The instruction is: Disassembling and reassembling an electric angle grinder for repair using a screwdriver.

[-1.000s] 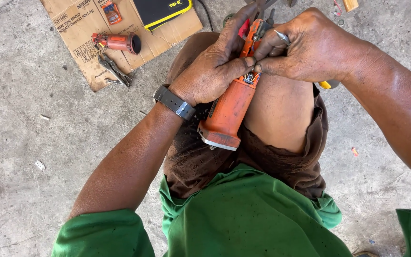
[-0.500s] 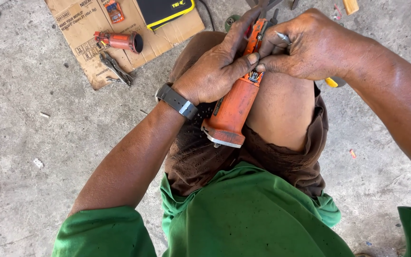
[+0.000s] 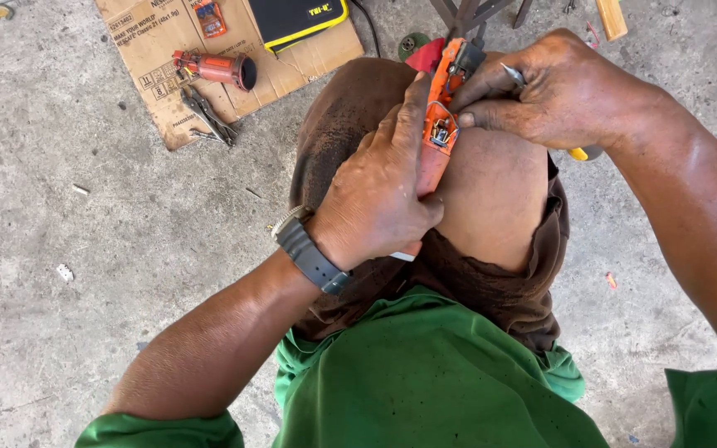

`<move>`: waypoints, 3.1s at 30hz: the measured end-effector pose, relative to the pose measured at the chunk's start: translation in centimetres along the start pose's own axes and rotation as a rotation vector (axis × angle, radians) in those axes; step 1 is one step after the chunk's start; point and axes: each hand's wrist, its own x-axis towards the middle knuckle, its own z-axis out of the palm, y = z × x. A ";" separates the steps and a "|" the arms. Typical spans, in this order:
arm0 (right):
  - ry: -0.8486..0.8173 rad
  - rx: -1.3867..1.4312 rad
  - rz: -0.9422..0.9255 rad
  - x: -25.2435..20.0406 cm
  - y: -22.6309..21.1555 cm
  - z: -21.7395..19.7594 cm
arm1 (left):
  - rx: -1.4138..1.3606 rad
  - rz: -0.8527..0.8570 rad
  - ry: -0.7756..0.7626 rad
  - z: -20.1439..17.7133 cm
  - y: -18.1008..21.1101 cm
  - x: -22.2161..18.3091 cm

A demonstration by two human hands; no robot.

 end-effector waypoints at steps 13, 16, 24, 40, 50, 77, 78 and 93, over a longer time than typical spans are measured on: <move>0.298 -0.157 -0.439 -3.7 -0.1 -1.8 | -0.511 0.180 -0.224 -6.0 -2.1 2.7; 0.287 -0.429 -0.480 -4.0 -0.4 -3.4 | -0.685 0.164 -0.304 -7.3 -2.4 3.9; 0.074 -0.965 -0.487 1.4 -2.7 -3.8 | -0.554 0.299 -0.629 -10.8 -3.2 8.3; 0.096 -0.034 -0.552 6.1 3.0 -2.8 | -0.614 -0.015 -0.808 -15.1 -5.6 17.6; 0.624 -0.161 -0.299 9.2 2.6 1.3 | -1.927 0.208 0.117 1.8 -11.2 15.1; 0.412 0.132 -0.178 12.0 -2.0 0.8 | -1.897 -0.099 0.790 -4.7 -6.9 14.7; 0.414 0.110 -0.149 12.0 -2.2 0.8 | -1.849 -0.115 0.819 -4.6 -6.8 14.7; 0.498 -0.089 0.027 10.8 -1.7 0.9 | -1.681 0.104 0.856 -2.0 -6.7 14.5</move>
